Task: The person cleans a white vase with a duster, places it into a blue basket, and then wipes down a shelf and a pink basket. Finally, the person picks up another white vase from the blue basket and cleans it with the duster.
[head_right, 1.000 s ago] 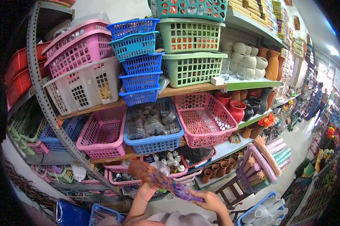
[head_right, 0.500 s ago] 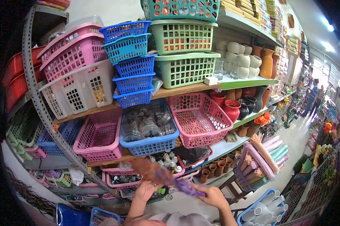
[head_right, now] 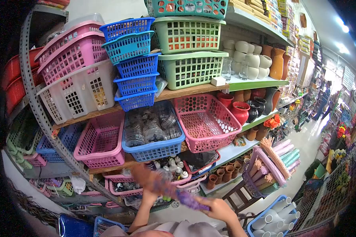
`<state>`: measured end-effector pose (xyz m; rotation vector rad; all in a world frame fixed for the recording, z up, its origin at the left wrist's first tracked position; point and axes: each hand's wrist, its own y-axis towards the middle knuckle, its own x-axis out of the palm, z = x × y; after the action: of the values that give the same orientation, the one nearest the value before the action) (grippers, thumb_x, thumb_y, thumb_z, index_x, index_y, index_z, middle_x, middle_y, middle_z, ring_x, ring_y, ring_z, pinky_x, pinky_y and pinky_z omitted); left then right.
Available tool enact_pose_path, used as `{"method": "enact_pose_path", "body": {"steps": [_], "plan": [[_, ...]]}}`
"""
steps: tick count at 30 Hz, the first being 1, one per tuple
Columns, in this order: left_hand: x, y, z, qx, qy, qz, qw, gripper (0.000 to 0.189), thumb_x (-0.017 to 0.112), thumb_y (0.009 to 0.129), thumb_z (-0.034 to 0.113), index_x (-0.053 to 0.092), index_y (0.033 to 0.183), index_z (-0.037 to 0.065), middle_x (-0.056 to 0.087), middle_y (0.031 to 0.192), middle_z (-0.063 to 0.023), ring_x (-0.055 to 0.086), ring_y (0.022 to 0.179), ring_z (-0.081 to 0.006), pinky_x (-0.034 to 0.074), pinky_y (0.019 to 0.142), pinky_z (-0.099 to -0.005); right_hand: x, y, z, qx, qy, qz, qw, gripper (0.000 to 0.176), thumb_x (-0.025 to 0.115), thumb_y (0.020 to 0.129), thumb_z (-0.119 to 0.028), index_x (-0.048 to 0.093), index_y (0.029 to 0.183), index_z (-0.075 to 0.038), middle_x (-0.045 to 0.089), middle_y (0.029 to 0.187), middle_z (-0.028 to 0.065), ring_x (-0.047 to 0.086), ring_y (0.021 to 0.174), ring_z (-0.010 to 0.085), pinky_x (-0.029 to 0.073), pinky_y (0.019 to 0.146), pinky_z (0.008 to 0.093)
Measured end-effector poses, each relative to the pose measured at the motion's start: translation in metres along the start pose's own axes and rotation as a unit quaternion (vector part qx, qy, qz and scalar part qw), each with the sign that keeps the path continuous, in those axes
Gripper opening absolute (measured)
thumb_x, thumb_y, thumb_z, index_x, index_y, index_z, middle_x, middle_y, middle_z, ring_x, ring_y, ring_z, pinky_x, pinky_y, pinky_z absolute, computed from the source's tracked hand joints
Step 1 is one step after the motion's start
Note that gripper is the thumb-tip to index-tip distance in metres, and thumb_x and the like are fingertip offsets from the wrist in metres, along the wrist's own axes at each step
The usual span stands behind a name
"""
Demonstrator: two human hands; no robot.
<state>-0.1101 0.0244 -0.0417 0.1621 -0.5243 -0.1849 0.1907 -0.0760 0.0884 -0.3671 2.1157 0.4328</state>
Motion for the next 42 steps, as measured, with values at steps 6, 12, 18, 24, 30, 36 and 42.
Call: {"method": "enact_pose_path", "body": {"steps": [6,12,18,24,30,36,42], "plan": [[0.041,-0.003,0.038,0.101,0.410,0.091,0.902,0.041,0.061,0.082,0.007,0.049,0.121,0.002,0.057,0.081,-0.0059,0.060,0.076,-0.0186,0.050,0.074,-0.0311,0.006,0.002,-0.015,0.032,-0.072,0.061,0.995,0.066,0.067,0.072,-0.022,0.047,0.133,-0.036,0.059,0.071,0.0111,0.060,0.060,0.0318,0.049,0.056,0.0417],[0.052,-0.004,0.052,0.071,0.383,0.142,0.910,0.042,0.063,0.077,-0.003,0.054,0.117,0.000,0.063,0.098,-0.0085,0.061,0.087,-0.0164,0.049,0.077,-0.0286,0.007,0.001,-0.013,0.029,-0.074,0.044,0.996,0.065,0.068,0.071,-0.022,0.049,0.132,-0.034,0.061,0.074,0.0115,0.061,0.063,0.0319,0.050,0.057,0.0412],[0.044,0.002,0.039,0.111,0.263,0.168,0.944,0.036,0.062,0.081,-0.002,0.053,0.116,-0.004,0.063,0.103,-0.0111,0.060,0.092,-0.0163,0.047,0.083,-0.0276,0.010,0.003,-0.013,0.000,-0.019,0.061,0.998,0.066,0.068,0.069,-0.017,0.051,0.131,-0.030,0.063,0.079,0.0132,0.062,0.068,0.0330,0.051,0.061,0.0404],[0.044,0.003,0.048,0.140,0.399,0.177,0.889,0.040,0.063,0.078,-0.005,0.053,0.117,-0.004,0.057,0.106,-0.0110,0.059,0.095,-0.0179,0.046,0.084,-0.0275,0.002,-0.002,-0.013,0.066,0.035,0.046,0.996,0.068,0.067,0.067,-0.012,0.051,0.132,-0.025,0.065,0.087,0.0163,0.062,0.074,0.0357,0.051,0.067,0.0401],[0.038,0.008,0.049,0.090,0.041,0.131,0.986,0.027,0.059,0.086,0.003,0.056,0.113,0.001,0.059,0.111,-0.0090,0.062,0.093,-0.0198,0.049,0.084,-0.0317,0.006,-0.004,-0.005,0.163,0.080,0.071,0.981,0.061,0.066,0.068,-0.011,0.056,0.127,-0.022,0.066,0.094,0.0148,0.063,0.079,0.0347,0.051,0.070,0.0387],[0.047,0.005,0.066,-0.049,-0.528,-0.141,0.836,0.027,0.049,0.094,0.023,0.059,0.113,0.007,0.061,0.118,-0.0149,0.054,0.116,-0.0279,0.047,0.098,-0.0406,0.022,0.004,0.012,-0.012,0.072,0.027,0.997,0.060,0.065,0.068,-0.006,0.058,0.125,-0.021,0.065,0.101,0.0153,0.062,0.085,0.0351,0.051,0.075,0.0381],[0.057,0.000,0.067,-0.104,-0.493,0.045,0.862,0.026,0.042,0.095,0.014,0.054,0.111,-0.003,0.061,0.115,-0.0138,0.060,0.107,-0.0255,0.048,0.099,-0.0401,0.032,0.017,0.018,-0.048,0.055,0.063,0.995,0.065,0.067,0.066,-0.007,0.057,0.126,-0.028,0.065,0.102,0.0091,0.063,0.079,0.0315,0.051,0.069,0.0377]]}}
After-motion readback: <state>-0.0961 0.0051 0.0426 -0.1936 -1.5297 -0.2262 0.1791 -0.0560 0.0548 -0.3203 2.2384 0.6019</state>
